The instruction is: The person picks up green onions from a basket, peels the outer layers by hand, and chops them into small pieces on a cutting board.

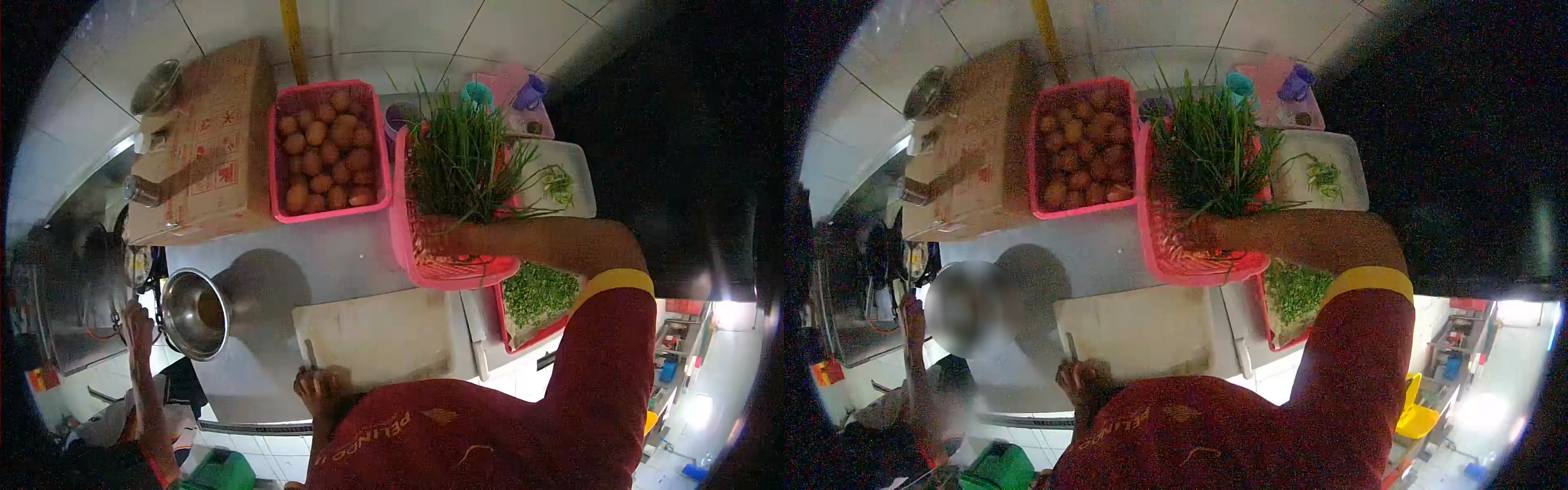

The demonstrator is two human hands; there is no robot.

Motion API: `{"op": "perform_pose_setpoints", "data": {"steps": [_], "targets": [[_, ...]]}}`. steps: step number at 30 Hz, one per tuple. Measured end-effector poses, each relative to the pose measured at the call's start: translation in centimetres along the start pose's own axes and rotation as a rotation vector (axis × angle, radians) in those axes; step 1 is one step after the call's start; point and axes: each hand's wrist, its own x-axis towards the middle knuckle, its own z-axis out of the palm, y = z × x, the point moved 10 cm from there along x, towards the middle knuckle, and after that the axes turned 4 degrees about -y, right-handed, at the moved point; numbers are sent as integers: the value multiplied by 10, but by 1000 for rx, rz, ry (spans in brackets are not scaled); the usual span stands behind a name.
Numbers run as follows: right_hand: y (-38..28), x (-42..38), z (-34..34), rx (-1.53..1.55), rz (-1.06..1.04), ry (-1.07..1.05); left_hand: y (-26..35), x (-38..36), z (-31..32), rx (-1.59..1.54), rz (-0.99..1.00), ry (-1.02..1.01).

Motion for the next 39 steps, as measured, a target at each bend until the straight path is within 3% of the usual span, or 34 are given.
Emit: {"op": "perform_pose_setpoints", "data": {"steps": [3,7,9,12,17,20,23,29,32,34,36,39], "targets": [[6,13,31,49,38,-258,3,5,-1,4,-19,-42],[-3,-4,63,-205,44,-208,1,2,7,-31,-9,-62],[-20,-28,95,-757,-116,-42,0,4,7,-32,-11,-67],[-39,-64,164,-1958,-439,246,1,4,4,-14,-20,-67],[4,-98,243,-3403,-432,7,8,8,-7,-6,-4,48],[4,-129,276,-3496,-724,-13,8,3,1,116,30,33],[-6,-156,295,-3395,-820,-26,8,12,-1,-10,-38,-74],[-26,-205,383,-2658,-1131,234,31,21,-36,-67,-15,-18],[-38,-229,416,-2446,-1203,441,22,8,-17,100,79,60],[-51,-253,427,-2266,-1616,526,23,11,-22,-23,61,-25],[-79,-254,431,-1952,-1430,375,28,20,-35,-105,59,-48],[-82,-277,457,-1787,-1393,395,32,22,-44,-108,104,7]]}}
